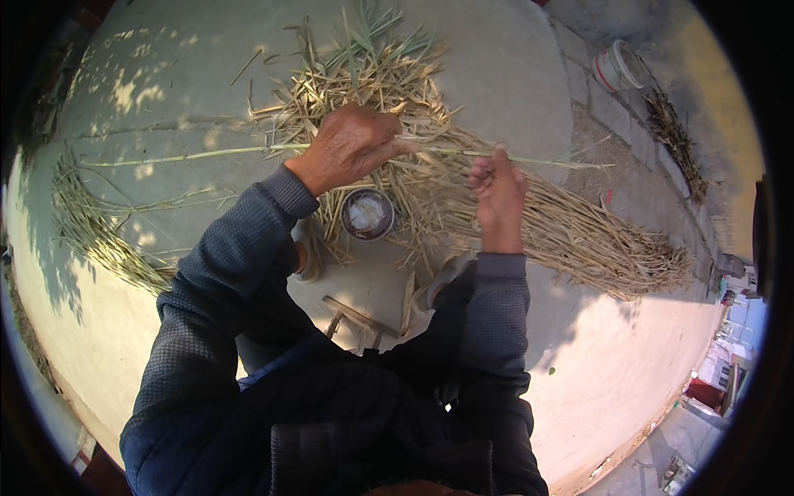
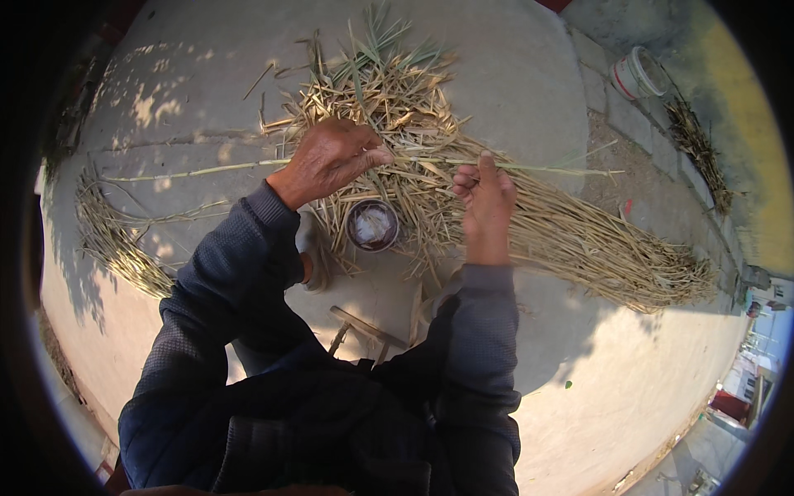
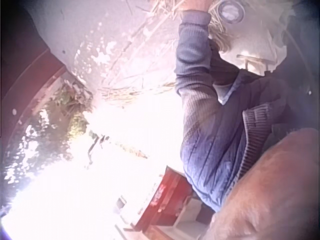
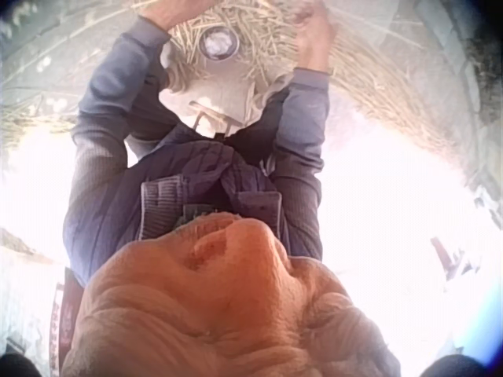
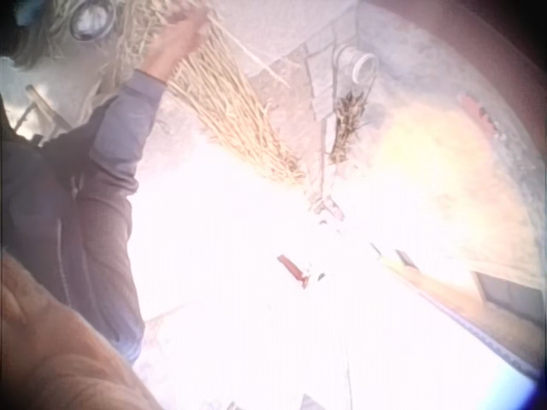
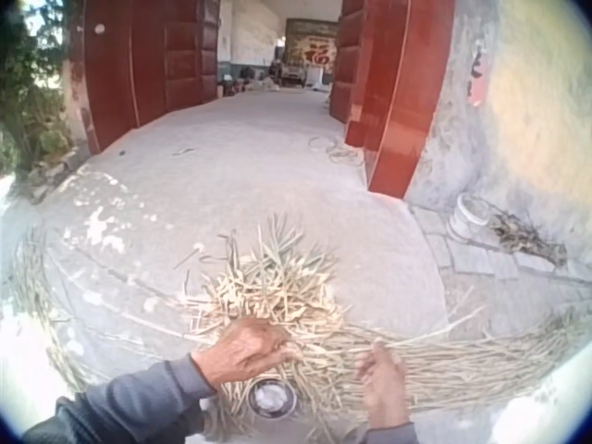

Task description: The person sits on the ground and repeatedly strips leaves from long plant stalks by hand. The stripped leaves are placed in a pile, and the cleaned stalks are set aside in a separate pile.

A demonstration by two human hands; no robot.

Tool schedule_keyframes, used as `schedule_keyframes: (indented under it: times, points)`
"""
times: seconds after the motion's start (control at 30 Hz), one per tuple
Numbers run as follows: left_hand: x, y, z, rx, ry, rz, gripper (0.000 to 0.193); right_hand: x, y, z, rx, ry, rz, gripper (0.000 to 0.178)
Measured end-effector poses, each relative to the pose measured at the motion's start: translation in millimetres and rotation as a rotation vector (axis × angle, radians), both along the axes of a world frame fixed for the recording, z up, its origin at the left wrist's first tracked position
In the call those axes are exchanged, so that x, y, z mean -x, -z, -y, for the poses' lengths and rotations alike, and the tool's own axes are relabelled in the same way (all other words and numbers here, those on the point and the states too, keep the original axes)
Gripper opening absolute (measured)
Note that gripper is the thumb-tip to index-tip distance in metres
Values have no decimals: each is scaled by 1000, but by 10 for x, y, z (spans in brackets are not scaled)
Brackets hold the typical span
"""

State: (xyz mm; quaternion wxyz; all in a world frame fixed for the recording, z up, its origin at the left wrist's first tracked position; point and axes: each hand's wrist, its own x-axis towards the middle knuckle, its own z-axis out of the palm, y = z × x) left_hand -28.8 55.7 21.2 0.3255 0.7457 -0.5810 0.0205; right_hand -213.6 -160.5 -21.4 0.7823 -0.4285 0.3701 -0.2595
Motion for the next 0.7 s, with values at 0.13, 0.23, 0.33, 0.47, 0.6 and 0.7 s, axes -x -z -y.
schedule_keyframes:
  times: [0.13,0.23,0.33,0.47,0.6,0.7]
  points:
    - [136,130,71,-50,20,-120,22,-31,-63,-55,29,15,-33,30]
    - [121,90,40,-84,-7,-180,24,-75,-104,-90,95,18,-88,32]
    - [139,65,2,-76,-20,-13,28,-85,-106,-108,136,-24,-29,32]
    - [228,123,22,-83,-19,23,31,-11,-68,-50,141,-29,-29,33]
    - [291,90,40,-22,-53,343,25,1,-79,35,55,-36,10,27]
    - [340,85,69,114,7,441,19,-17,-36,52,-33,1,-65,28]
